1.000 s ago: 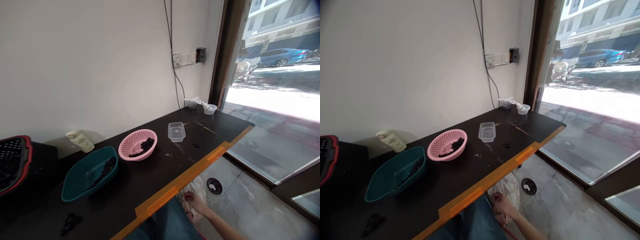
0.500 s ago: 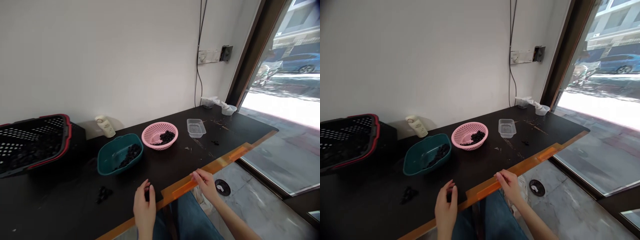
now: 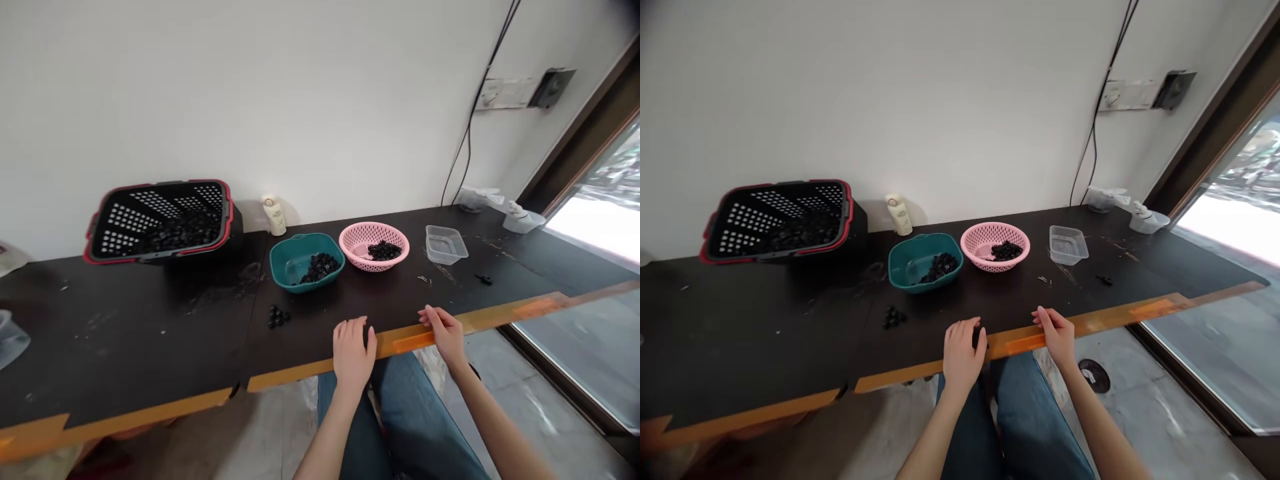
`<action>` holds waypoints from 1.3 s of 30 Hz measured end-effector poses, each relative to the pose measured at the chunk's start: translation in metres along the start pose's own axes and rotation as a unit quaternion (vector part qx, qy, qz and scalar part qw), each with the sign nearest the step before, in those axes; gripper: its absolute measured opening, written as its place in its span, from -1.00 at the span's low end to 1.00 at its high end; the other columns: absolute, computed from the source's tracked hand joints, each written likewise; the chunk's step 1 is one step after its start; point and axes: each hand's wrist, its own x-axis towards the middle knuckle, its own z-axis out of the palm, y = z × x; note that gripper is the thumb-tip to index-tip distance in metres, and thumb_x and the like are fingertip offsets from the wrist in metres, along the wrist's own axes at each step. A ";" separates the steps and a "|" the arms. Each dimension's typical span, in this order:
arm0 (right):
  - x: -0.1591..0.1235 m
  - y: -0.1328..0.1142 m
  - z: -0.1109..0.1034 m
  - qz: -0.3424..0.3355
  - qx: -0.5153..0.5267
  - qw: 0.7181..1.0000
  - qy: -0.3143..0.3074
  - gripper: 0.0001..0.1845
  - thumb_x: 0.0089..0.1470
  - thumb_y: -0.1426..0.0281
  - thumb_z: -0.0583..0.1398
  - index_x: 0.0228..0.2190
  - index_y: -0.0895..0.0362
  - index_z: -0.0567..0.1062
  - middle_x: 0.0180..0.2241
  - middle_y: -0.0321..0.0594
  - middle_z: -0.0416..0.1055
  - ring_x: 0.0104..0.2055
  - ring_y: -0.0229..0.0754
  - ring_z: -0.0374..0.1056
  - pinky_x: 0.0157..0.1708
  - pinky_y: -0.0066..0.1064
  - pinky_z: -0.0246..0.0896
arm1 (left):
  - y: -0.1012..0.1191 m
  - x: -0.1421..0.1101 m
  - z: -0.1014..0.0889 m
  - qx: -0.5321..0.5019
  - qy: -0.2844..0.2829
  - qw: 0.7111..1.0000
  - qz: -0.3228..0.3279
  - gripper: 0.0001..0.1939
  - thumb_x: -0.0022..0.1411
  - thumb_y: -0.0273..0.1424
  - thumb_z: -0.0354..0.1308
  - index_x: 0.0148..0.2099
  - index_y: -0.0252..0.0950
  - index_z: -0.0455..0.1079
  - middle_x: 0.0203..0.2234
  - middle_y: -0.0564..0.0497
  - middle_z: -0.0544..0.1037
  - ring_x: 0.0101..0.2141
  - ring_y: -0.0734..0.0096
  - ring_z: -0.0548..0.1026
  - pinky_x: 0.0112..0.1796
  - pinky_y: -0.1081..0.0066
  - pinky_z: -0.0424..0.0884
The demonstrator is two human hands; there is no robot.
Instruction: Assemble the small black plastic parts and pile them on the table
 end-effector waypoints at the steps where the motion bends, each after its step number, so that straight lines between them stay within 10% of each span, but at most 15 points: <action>1: 0.000 -0.001 -0.001 -0.002 0.000 1.000 -0.004 -0.58 0.05 0.06 0.18 -0.46 0.17 0.57 -0.54 -0.21 0.45 -0.48 -0.21 0.31 -0.41 -0.41 0.22 | 0.001 0.000 0.001 0.007 0.002 1.000 0.003 -0.77 0.34 -0.35 -0.06 -0.03 -0.23 0.34 -0.18 -0.08 0.52 -0.13 0.22 0.44 0.04 0.10 0.27; 14: 0.036 0.004 -0.037 -0.055 -0.018 0.993 -0.098 -0.61 0.06 0.10 0.18 -0.22 0.13 0.52 -0.36 -0.15 0.50 -0.35 -0.15 0.37 -0.35 -0.35 0.28 | 0.002 -0.001 0.006 0.020 0.077 0.997 -0.022 -0.83 0.31 -0.39 -0.01 -0.09 -0.27 0.34 -0.26 -0.04 0.51 -0.17 0.25 0.44 -0.03 0.17 0.31; 18: 0.085 0.016 -0.053 -0.098 -0.154 0.982 -0.052 -0.59 0.04 0.14 0.17 -0.15 0.14 0.50 -0.28 -0.12 0.50 -0.31 -0.12 0.38 -0.21 -0.26 0.29 | 0.001 -0.001 0.003 -0.012 0.048 0.999 -0.022 -0.82 0.32 -0.37 0.00 -0.08 -0.25 0.35 -0.27 -0.03 0.51 -0.19 0.27 0.44 -0.05 0.19 0.31; 27: 0.162 0.029 -0.034 -0.147 -0.322 0.913 -0.202 -0.69 -0.05 0.17 0.19 -0.33 0.09 0.59 -0.30 -0.14 0.53 -0.32 -0.07 0.40 -0.28 -0.27 0.26 | 0.000 0.010 -0.021 -0.194 -0.060 0.977 -0.071 -0.78 0.32 -0.34 0.00 -0.03 -0.22 0.35 -0.22 -0.01 0.52 -0.22 0.40 0.48 -0.12 0.39 0.38; 36: 0.186 0.040 -0.023 -0.115 -0.373 0.878 -0.276 -0.76 -0.07 0.19 0.19 -0.42 0.03 0.59 -0.44 -0.26 0.55 -0.40 -0.10 0.42 -0.39 -0.32 0.24 | -0.040 0.111 -0.090 -0.016 0.010 1.000 -0.011 -0.73 0.32 -0.28 -0.03 -0.02 -0.24 0.36 -0.17 -0.02 0.53 -0.25 0.40 0.49 -0.15 0.40 0.39; 39: 0.186 0.034 -0.024 -0.108 -0.360 0.883 -0.280 -0.78 -0.07 0.22 0.18 -0.41 0.04 0.57 -0.43 -0.27 0.56 -0.40 -0.11 0.43 -0.41 -0.35 0.24 | -0.063 0.159 -0.095 0.135 -0.093 0.984 -0.062 -0.69 0.34 -0.26 -0.08 0.01 -0.23 0.36 -0.09 -0.01 0.53 -0.19 0.37 0.49 -0.15 0.42 0.39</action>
